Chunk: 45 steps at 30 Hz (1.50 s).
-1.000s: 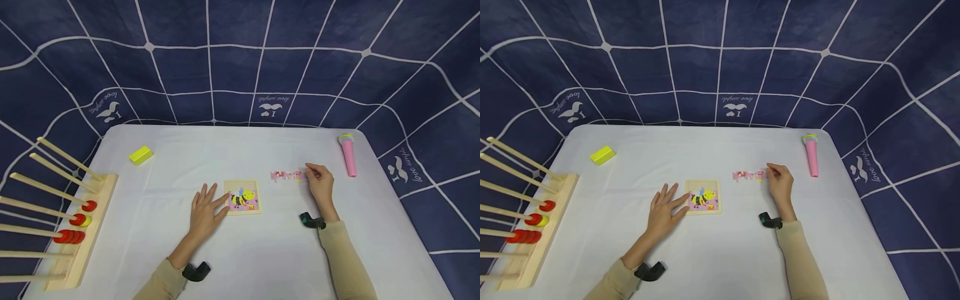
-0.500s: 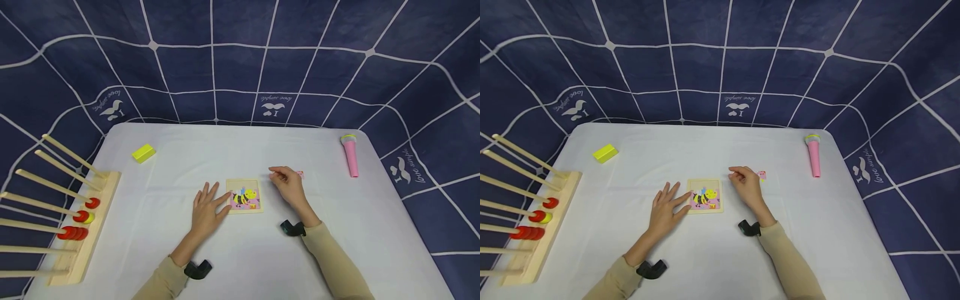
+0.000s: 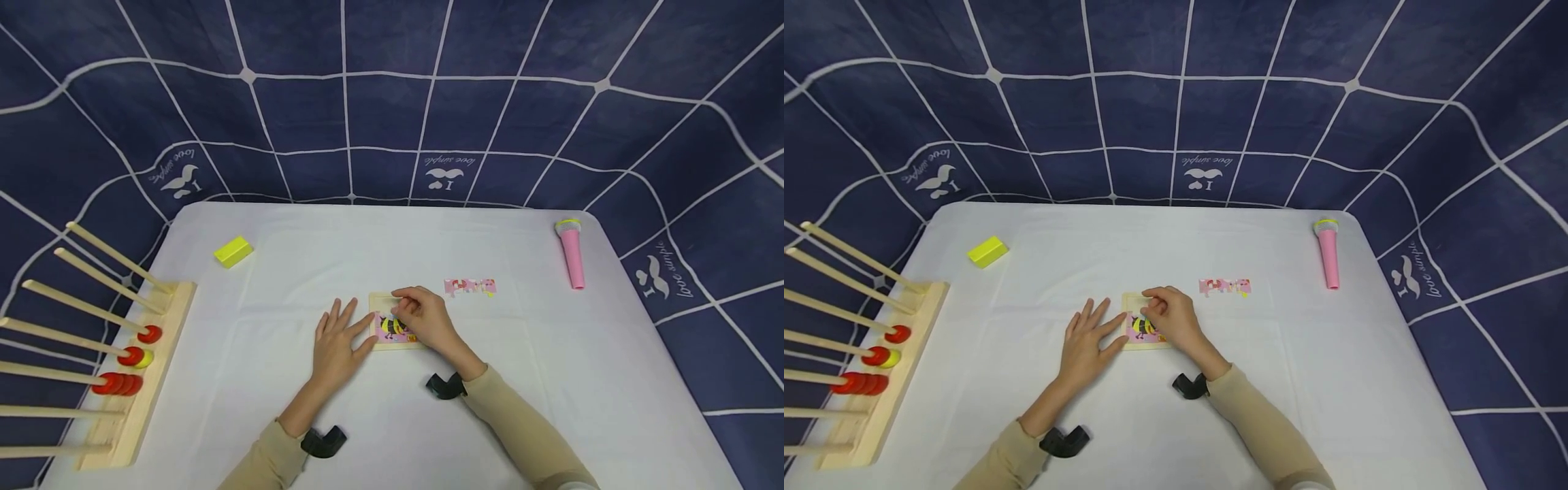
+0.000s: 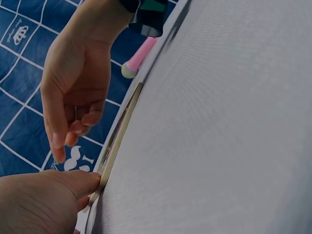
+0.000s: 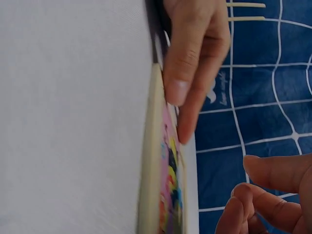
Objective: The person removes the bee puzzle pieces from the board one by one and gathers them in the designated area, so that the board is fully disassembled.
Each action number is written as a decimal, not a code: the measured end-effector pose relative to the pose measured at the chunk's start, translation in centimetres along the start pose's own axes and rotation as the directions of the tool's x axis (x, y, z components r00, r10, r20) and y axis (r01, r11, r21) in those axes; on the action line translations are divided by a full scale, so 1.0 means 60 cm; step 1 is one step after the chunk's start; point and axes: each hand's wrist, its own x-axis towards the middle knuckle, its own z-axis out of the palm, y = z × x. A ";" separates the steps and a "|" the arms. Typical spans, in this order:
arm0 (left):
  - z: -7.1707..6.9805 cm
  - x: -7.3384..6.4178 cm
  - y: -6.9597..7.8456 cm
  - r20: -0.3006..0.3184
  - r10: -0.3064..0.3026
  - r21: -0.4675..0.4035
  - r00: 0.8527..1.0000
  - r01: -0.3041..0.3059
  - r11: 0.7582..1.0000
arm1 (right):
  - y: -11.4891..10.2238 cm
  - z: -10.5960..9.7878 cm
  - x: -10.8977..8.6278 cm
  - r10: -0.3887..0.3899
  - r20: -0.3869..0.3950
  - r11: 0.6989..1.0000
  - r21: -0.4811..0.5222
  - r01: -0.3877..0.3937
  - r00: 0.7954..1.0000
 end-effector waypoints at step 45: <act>0.002 0.001 0.004 -0.014 -0.013 0.008 1.000 0.013 1.000 | 0.027 0.035 -0.004 -0.021 0.060 0.971 -0.238 0.035 0.998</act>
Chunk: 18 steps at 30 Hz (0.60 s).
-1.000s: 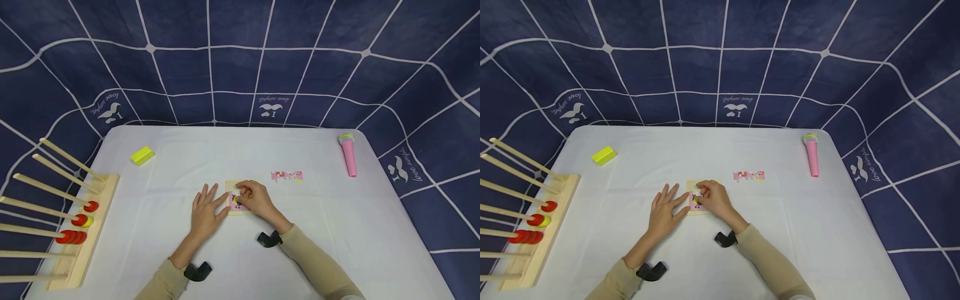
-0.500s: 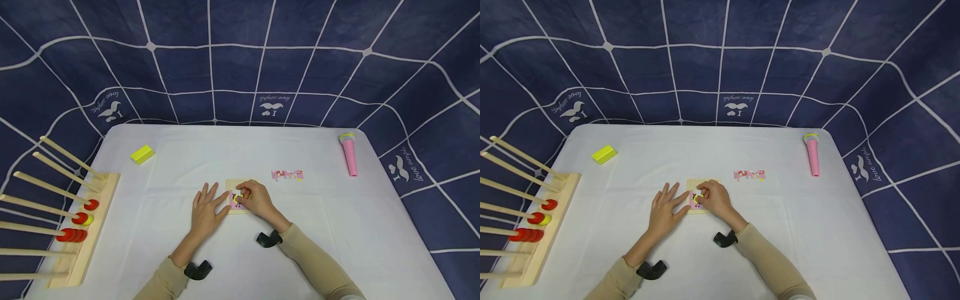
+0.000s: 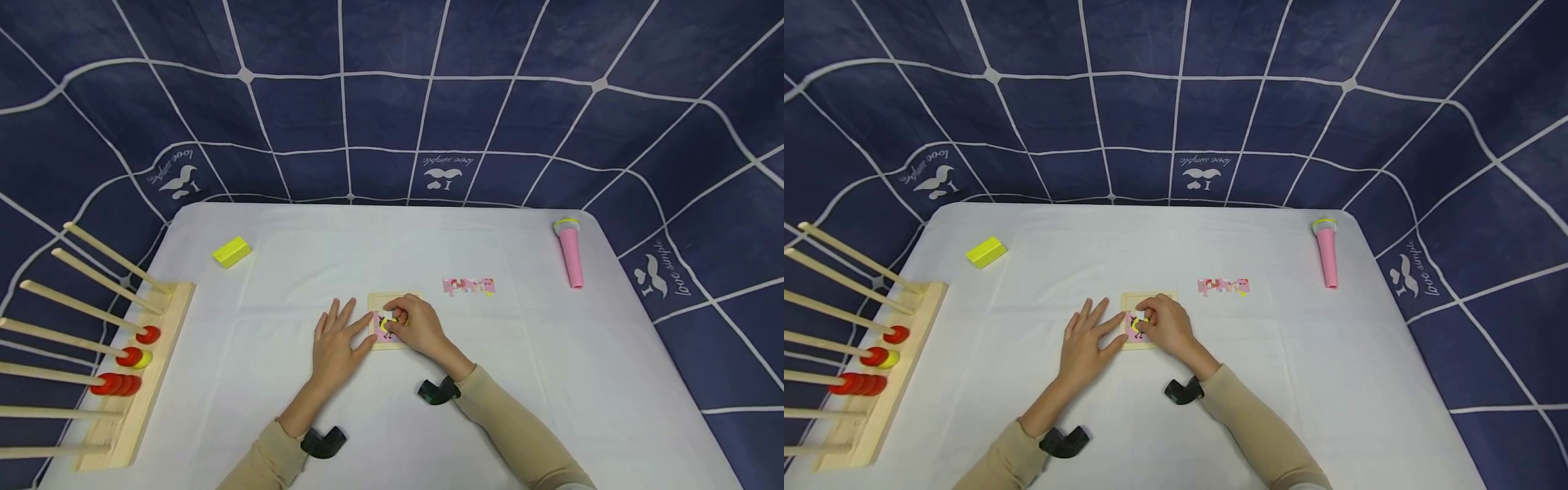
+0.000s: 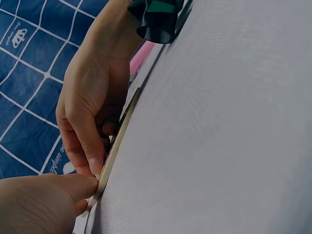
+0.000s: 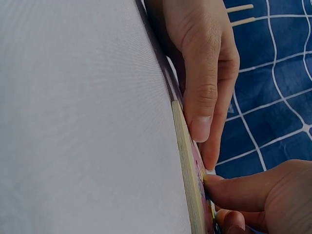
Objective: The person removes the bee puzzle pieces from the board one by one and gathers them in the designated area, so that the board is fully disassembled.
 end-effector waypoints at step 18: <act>0.002 0.000 0.000 0.000 -0.013 0.004 1.000 0.013 1.000 | -0.003 0.000 -0.001 0.016 0.010 1.000 0.004 -0.016 1.000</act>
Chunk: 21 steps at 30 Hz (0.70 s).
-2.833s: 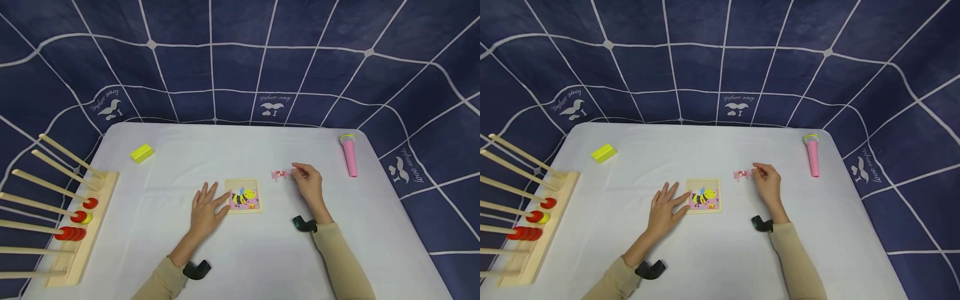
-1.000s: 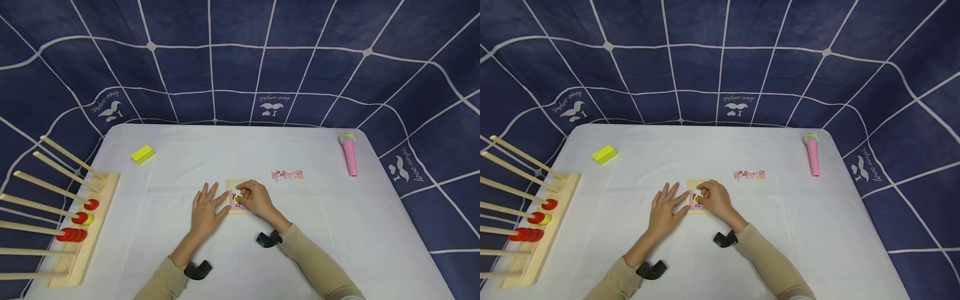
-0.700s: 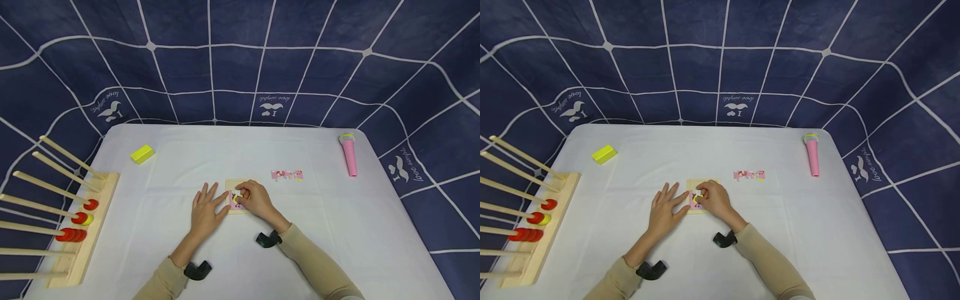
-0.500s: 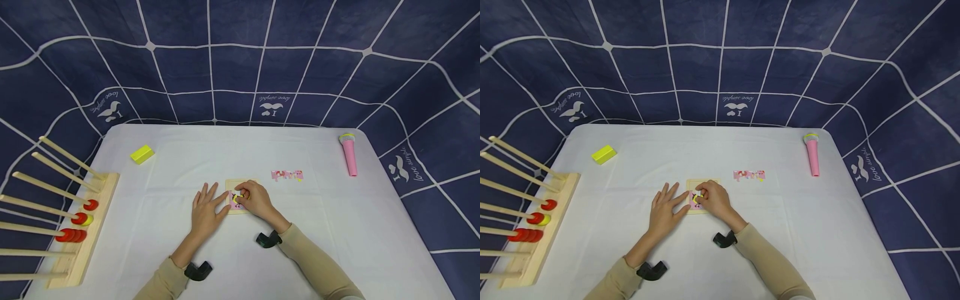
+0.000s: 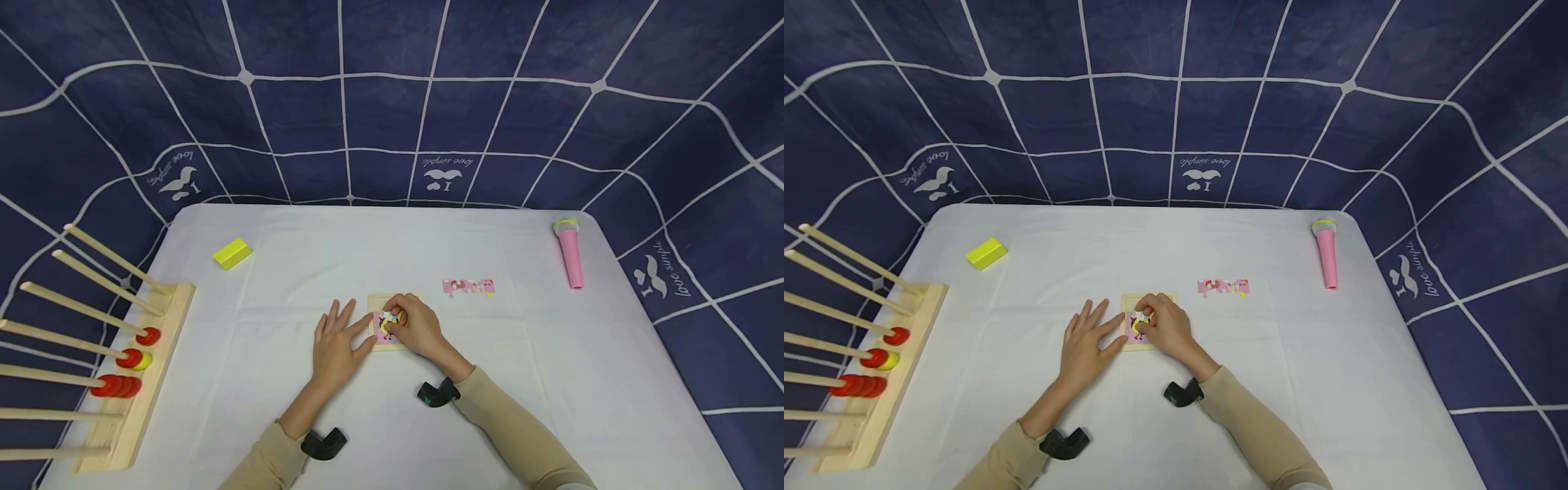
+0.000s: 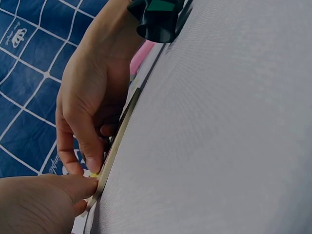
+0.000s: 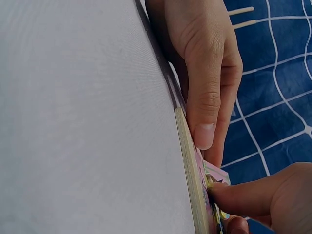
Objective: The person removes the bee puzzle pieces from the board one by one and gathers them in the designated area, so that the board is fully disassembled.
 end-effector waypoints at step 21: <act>0.001 0.002 -0.001 -0.001 0.010 -0.024 1.000 -0.010 1.000 | -0.001 -0.006 0.001 0.040 -0.006 0.971 0.237 -0.037 0.999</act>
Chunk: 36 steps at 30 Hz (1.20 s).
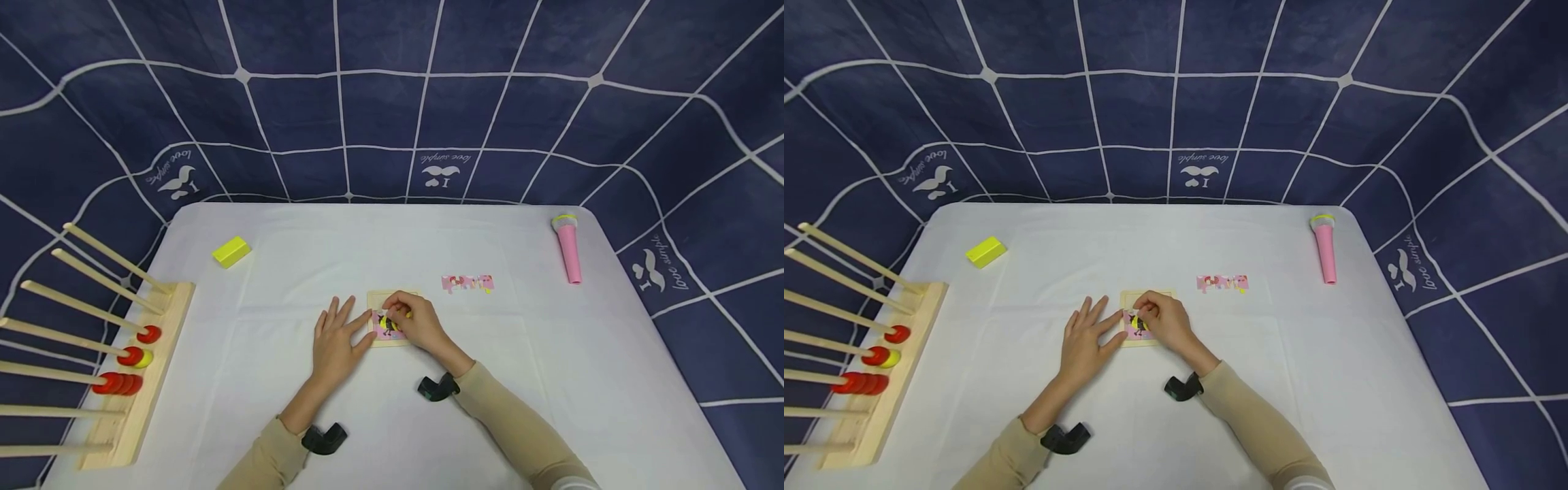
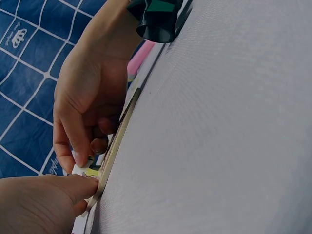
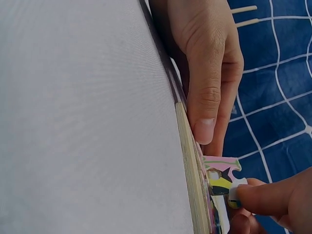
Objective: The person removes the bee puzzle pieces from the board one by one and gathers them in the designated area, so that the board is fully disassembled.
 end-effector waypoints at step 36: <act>-0.003 0.000 0.008 0.013 -0.039 0.005 0.999 0.039 0.999 | -0.010 -0.045 0.001 0.157 -0.021 0.961 0.236 -0.147 0.987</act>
